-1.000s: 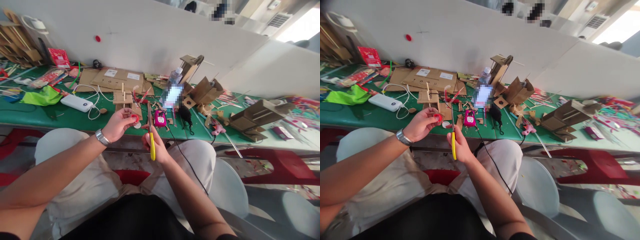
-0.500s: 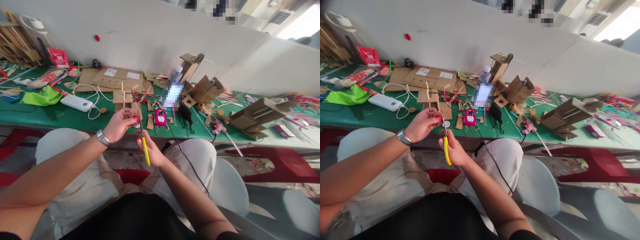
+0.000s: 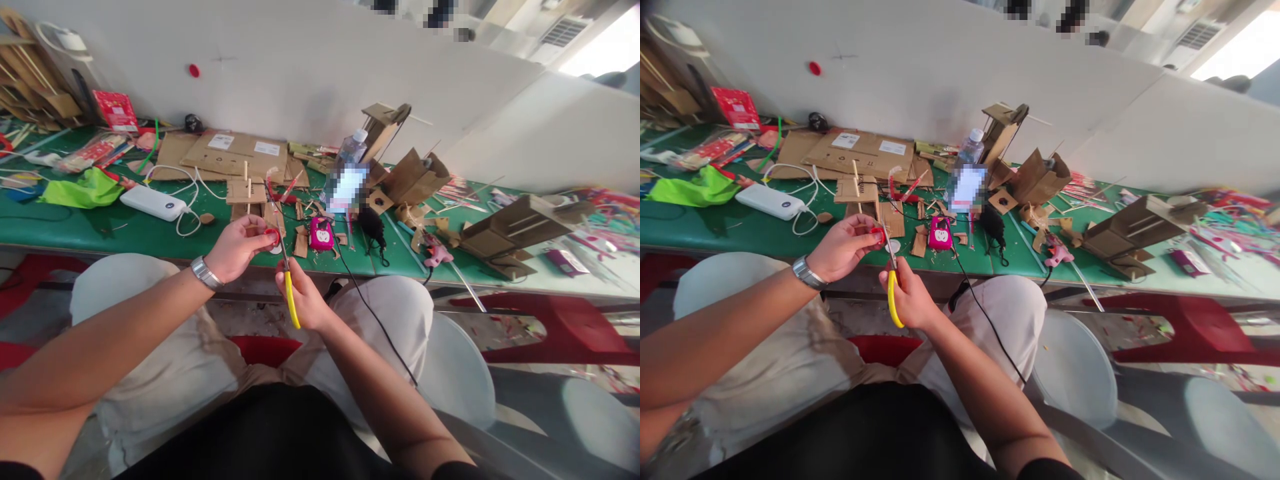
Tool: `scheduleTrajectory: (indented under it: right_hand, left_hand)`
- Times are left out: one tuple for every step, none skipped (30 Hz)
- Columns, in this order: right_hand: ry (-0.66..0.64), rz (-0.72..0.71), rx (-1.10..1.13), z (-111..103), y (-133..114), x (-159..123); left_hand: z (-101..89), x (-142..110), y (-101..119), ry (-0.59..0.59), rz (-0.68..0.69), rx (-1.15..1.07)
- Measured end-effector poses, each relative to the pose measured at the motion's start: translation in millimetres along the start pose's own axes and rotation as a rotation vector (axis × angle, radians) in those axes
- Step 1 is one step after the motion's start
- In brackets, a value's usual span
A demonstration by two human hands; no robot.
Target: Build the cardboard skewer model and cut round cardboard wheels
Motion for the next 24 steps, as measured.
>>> scheduleTrajectory:
  right_hand:
    - [0.025,-0.001,0.011,-1.7,-0.7,-0.1]
    - [0.043,0.001,0.023,-2.8,-0.8,-0.2]
    - [0.050,0.003,0.030,-3.4,-0.6,-0.1]
    - [0.045,0.005,0.026,-3.3,-0.3,0.0]
    - [0.044,0.004,0.017,-3.5,-0.2,0.1]
    - [0.043,0.003,0.006,-4.0,-0.4,0.1]
    - [0.044,0.000,-0.005,-4.9,-0.9,0.0]
    - [0.043,-0.002,-0.010,-6.0,-1.7,-0.3]
    - [0.037,-0.001,-0.009,-7.1,-2.8,-0.7]
    - [0.025,0.001,-0.005,-8.1,-4.1,-1.3]
    - [0.008,0.005,0.001,-9.1,-5.5,-2.0]
    - [-0.014,0.010,0.007,-9.9,-6.8,-2.7]
    - [-0.038,0.016,0.012,-10.6,-7.9,-3.3]
    - [-0.060,0.024,0.015,-11.2,-8.7,-3.8]
    - [-0.077,0.032,0.017,-11.9,-9.1,-4.2]
    - [-0.084,0.038,0.019,-12.8,-9.3,-4.3]
    - [-0.087,0.041,0.020,-13.6,-9.2,-4.3]
    - [-0.087,0.040,0.020,-14.1,-9.2,-4.1]
    - [-0.087,0.033,0.019,-14.4,-9.3,-3.9]
    - [-0.089,0.024,0.016,-14.4,-9.5,-3.8]
    - [-0.090,0.013,0.010,-14.2,-9.8,-3.8]
    - [-0.091,0.004,0.002,-13.9,-10.2,-3.9]
    - [-0.090,-0.002,-0.010,-13.6,-10.7,-4.1]
    - [-0.087,-0.005,-0.022,-13.5,-11.3,-4.4]
  left_hand:
    - [0.1,-0.3,0.2,0.003,0.002,-0.001]
    - [0.1,-0.5,0.3,0.005,0.004,-0.002]
    - [0.1,-0.7,0.5,0.007,0.006,-0.003]
    - [0.1,-0.8,0.7,0.007,0.009,-0.003]
    - [-0.1,-0.9,1.0,0.007,0.011,-0.002]
    - [-0.3,-1.0,1.5,0.005,0.014,0.000]
    - [-0.3,-1.0,1.9,0.001,0.013,0.003]
    - [-0.4,-1.0,2.5,-0.006,0.012,0.008]
    - [-0.3,-1.0,3.2,-0.015,0.012,0.015]
    - [-0.2,-0.9,4.2,-0.025,0.014,0.027]
    - [-0.1,-0.8,5.4,-0.035,0.019,0.044]
    - [0.1,-0.6,6.7,-0.046,0.027,0.066]
    - [0.2,-0.5,8.1,-0.055,0.038,0.091]
    - [0.3,-0.3,9.3,-0.064,0.050,0.115]
    - [0.3,-0.1,10.2,-0.073,0.059,0.136]
    - [0.2,0.2,10.9,-0.081,0.068,0.151]
    - [0.0,0.4,11.3,-0.089,0.077,0.161]
    - [-0.3,0.7,11.6,-0.095,0.084,0.166]
    - [-0.6,0.9,11.8,-0.102,0.091,0.170]
    - [-0.9,1.2,11.9,-0.108,0.097,0.173]
    - [-1.1,1.3,12.1,-0.112,0.103,0.176]
    - [-1.2,1.5,12.3,-0.115,0.108,0.179]
    - [-1.3,1.6,12.5,-0.117,0.111,0.181]
    - [-1.4,1.7,12.9,-0.117,0.113,0.183]
Point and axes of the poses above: each hand's wrist, its own x-axis towards the middle knuckle, its own z-axis out of the palm, y = z × x, the point moved 6 cm from there along x, towards the middle knuckle
